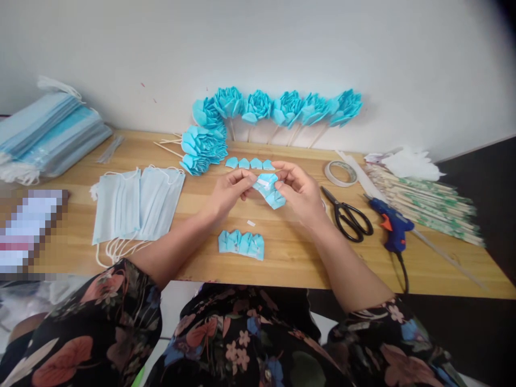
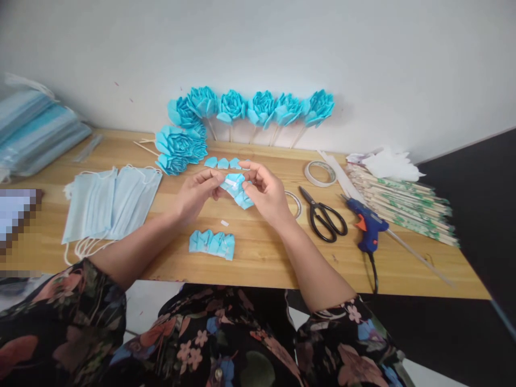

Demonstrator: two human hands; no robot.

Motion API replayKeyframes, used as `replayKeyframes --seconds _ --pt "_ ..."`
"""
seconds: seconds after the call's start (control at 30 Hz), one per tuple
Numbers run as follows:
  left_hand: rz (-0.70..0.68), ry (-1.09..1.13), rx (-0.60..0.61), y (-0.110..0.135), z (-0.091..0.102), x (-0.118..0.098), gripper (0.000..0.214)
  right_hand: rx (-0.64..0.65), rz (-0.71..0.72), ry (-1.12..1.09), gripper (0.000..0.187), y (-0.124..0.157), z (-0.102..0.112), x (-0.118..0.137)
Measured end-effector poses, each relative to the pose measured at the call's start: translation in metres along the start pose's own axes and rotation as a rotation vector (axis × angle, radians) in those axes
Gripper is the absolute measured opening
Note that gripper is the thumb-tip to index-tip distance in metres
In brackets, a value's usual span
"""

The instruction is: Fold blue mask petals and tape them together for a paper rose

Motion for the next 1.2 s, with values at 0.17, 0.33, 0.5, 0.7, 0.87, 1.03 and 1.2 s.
replayKeyframes --seconds 0.17,0.33,0.5,0.7,0.87,1.03,1.2 --pt "0.004 -0.006 0.007 0.001 -0.001 0.001 0.025 -0.058 0.022 0.021 0.035 0.0 0.005 -0.001" --pt "-0.004 -0.011 -0.03 0.0 0.002 -0.004 0.023 -0.026 0.027 0.081 0.036 0.0 0.005 0.001" --pt "-0.007 -0.172 0.076 0.002 -0.001 -0.012 0.032 -0.009 0.096 0.251 0.039 0.003 0.003 0.005" --pt "-0.021 -0.261 0.125 0.004 -0.004 -0.016 0.032 -0.088 0.153 0.517 0.039 0.006 0.003 0.01" --pt "0.014 -0.263 0.164 0.003 -0.003 -0.013 0.025 -0.122 0.2 0.57 0.038 0.005 0.005 0.009" --pt "0.022 -0.237 0.108 0.001 -0.002 -0.011 0.018 -0.132 0.293 0.623 0.035 0.006 0.005 0.014" --pt "0.016 -0.164 -0.027 0.0 0.003 -0.01 0.019 -0.197 0.507 0.854 0.014 0.009 -0.002 0.022"
Point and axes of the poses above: each hand's wrist, its own y-axis away from the middle knuckle, its own z-axis out of the back of the hand, x = y × z, the point moved 3 cm from there along -y, towards the middle knuckle, and after that the axes turned 6 degrees about x, right-handed, at the moved point
